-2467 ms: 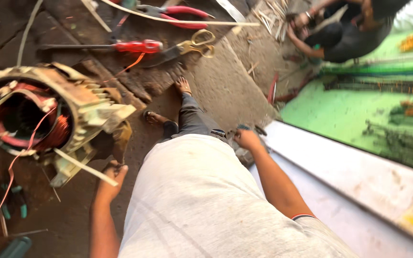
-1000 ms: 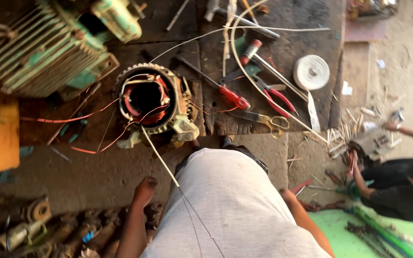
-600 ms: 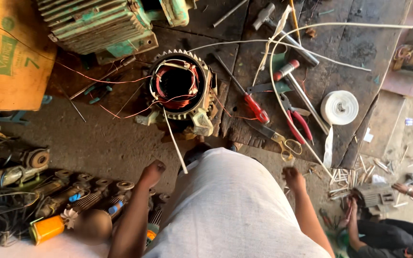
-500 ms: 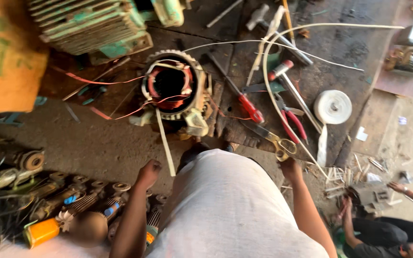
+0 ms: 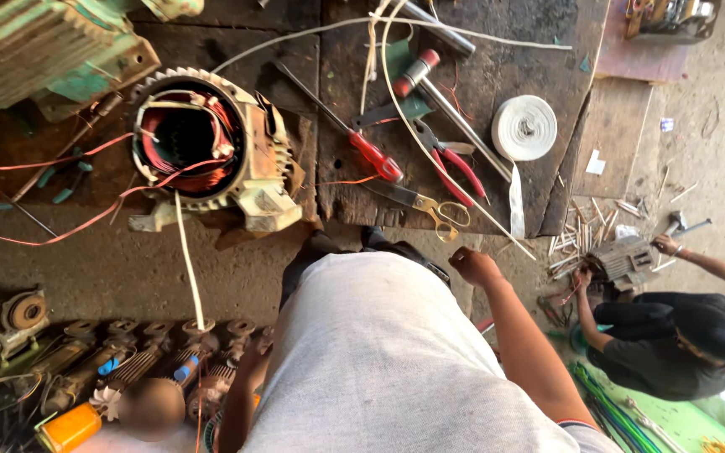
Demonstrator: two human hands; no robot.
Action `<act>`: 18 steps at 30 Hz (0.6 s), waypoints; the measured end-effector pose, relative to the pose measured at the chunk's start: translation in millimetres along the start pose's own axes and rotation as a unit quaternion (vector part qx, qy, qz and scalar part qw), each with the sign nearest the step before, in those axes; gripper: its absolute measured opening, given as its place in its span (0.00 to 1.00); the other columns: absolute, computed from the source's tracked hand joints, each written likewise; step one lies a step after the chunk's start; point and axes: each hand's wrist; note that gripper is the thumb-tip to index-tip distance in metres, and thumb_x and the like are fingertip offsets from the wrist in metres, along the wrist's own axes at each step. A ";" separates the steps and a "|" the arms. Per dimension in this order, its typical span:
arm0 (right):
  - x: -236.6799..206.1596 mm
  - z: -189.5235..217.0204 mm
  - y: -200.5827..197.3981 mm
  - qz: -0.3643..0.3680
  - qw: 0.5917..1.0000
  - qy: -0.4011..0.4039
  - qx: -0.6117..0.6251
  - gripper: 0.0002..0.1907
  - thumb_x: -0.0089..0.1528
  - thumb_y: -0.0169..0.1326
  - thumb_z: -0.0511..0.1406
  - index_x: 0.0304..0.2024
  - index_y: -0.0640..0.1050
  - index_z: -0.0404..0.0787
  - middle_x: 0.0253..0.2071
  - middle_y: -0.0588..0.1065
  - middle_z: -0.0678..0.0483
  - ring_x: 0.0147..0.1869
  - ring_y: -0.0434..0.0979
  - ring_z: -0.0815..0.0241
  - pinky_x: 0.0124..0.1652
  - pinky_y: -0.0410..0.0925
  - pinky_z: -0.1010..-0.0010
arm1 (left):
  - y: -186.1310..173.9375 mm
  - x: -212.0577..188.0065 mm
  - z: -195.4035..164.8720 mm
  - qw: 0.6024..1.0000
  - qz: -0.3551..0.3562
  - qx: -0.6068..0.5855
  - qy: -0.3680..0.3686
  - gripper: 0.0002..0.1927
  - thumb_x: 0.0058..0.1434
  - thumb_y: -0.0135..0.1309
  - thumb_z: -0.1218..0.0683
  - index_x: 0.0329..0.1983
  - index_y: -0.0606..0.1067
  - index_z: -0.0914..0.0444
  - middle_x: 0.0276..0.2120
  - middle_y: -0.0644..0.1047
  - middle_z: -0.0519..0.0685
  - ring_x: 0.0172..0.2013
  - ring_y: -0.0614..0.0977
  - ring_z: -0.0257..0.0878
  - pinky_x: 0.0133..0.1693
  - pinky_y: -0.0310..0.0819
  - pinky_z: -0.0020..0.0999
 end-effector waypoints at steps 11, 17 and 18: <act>-65.7 -6.8 -85.9 -0.206 0.975 -0.081 -0.027 0.19 0.59 0.61 0.48 0.42 0.77 0.42 0.41 0.77 0.49 0.43 0.80 0.47 0.38 0.74 0.57 | -23.0 35.8 -21.9 0.997 -0.065 -0.043 -0.018 0.16 0.66 0.55 0.50 0.49 0.76 0.65 0.40 0.82 0.53 0.40 0.82 0.44 0.41 0.76 0.41; -59.7 -14.7 -76.1 -0.305 0.937 -0.166 -0.045 0.08 0.62 0.63 0.38 0.40 0.78 0.45 0.40 0.75 0.48 0.47 0.78 0.42 0.44 0.71 0.52 | -51.4 56.4 -50.5 0.993 -0.117 0.010 0.003 0.14 0.68 0.55 0.48 0.47 0.77 0.62 0.37 0.82 0.55 0.40 0.84 0.48 0.43 0.77 0.42; -59.7 -15.6 -71.4 -0.315 0.934 -0.163 -0.037 0.09 0.61 0.63 0.38 0.41 0.78 0.45 0.41 0.74 0.47 0.46 0.78 0.41 0.44 0.71 0.52 | -57.8 56.9 -56.6 0.990 -0.134 -0.020 0.034 0.13 0.68 0.54 0.48 0.47 0.77 0.61 0.36 0.83 0.54 0.39 0.85 0.46 0.42 0.77 0.41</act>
Point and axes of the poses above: each hand's wrist, its own x-axis towards the middle knuckle, its own y-axis out of the palm, z = x × y
